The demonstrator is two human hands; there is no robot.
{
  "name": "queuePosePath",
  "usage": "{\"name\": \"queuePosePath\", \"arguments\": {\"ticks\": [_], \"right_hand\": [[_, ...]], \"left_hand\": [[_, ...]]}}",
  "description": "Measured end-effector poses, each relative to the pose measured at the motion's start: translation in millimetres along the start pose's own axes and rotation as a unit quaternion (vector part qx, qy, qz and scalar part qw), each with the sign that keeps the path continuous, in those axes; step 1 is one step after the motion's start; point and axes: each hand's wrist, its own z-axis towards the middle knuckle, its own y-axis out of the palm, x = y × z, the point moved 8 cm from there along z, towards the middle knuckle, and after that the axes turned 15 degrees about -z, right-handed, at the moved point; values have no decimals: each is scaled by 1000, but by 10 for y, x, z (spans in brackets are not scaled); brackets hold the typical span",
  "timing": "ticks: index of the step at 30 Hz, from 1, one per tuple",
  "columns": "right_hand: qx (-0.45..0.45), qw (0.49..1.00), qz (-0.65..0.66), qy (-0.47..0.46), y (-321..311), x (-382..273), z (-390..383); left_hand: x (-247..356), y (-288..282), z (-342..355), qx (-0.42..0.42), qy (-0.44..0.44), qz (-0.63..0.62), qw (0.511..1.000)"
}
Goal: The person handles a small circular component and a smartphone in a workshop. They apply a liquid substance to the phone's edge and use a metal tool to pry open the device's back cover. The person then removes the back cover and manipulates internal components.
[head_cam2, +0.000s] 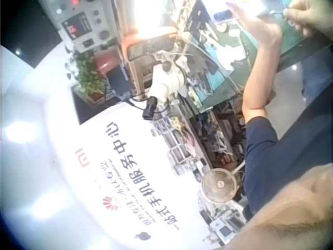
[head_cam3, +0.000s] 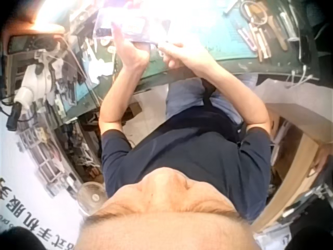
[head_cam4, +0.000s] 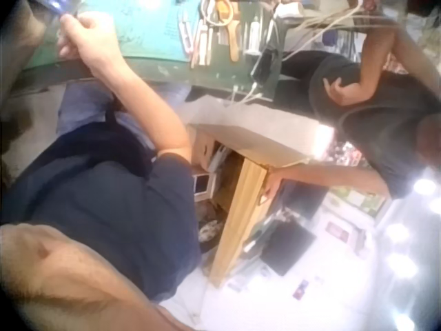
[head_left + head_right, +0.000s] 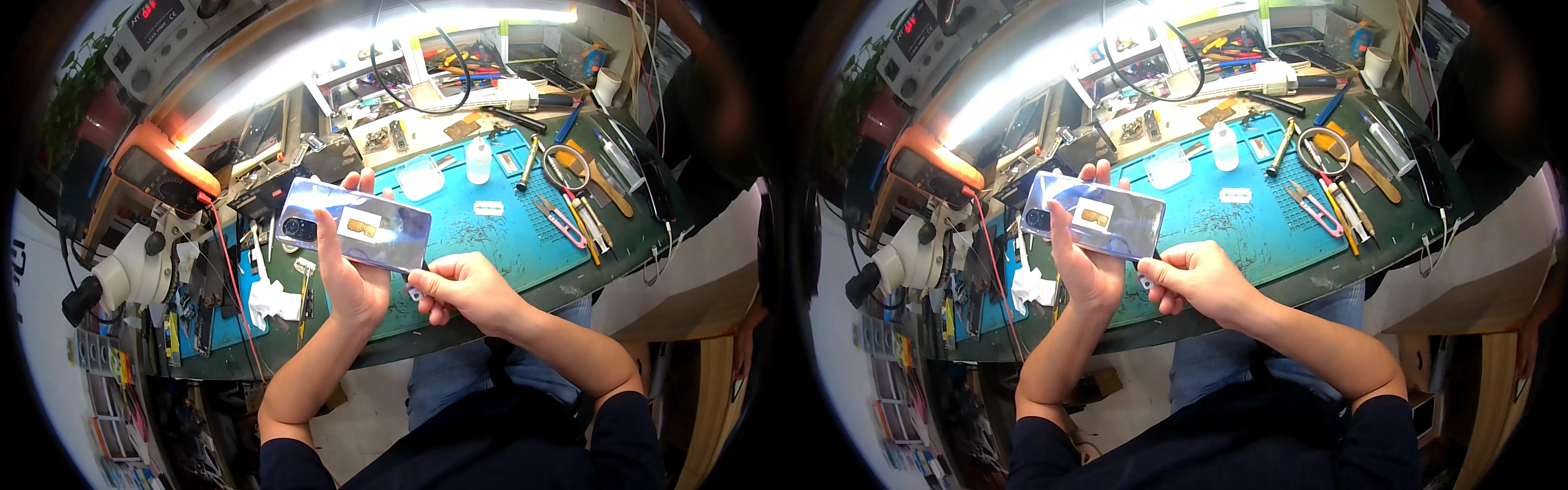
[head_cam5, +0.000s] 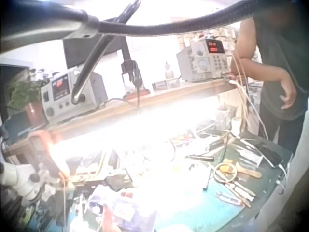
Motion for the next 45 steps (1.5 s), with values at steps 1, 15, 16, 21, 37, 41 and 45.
{"name": "queuePosePath", "arguments": {"ticks": [1,15,16,21,37,41,45], "right_hand": [[13,1000,14,3,-22,26,6],[236,934,-208,-168,-904,-831,-319],[239,922,-249,-175,-867,-912,-339],[249,790,-497,-258,-490,-1281,-399],[203,702,-600,-324,-174,-1284,-423],[204,716,-584,-324,-170,-1180,-389],[207,718,-561,-355,-200,-1073,-448]], "left_hand": [[1,6,-9,3,7,-16,1000],[13,-341,-352,-28,-132,197,971],[4,-386,-319,-37,-134,263,955],[7,-127,-296,-151,-26,443,883],[252,787,-322,-309,248,630,668],[276,798,-326,-308,246,651,648],[347,869,-283,-307,217,647,663]]}}
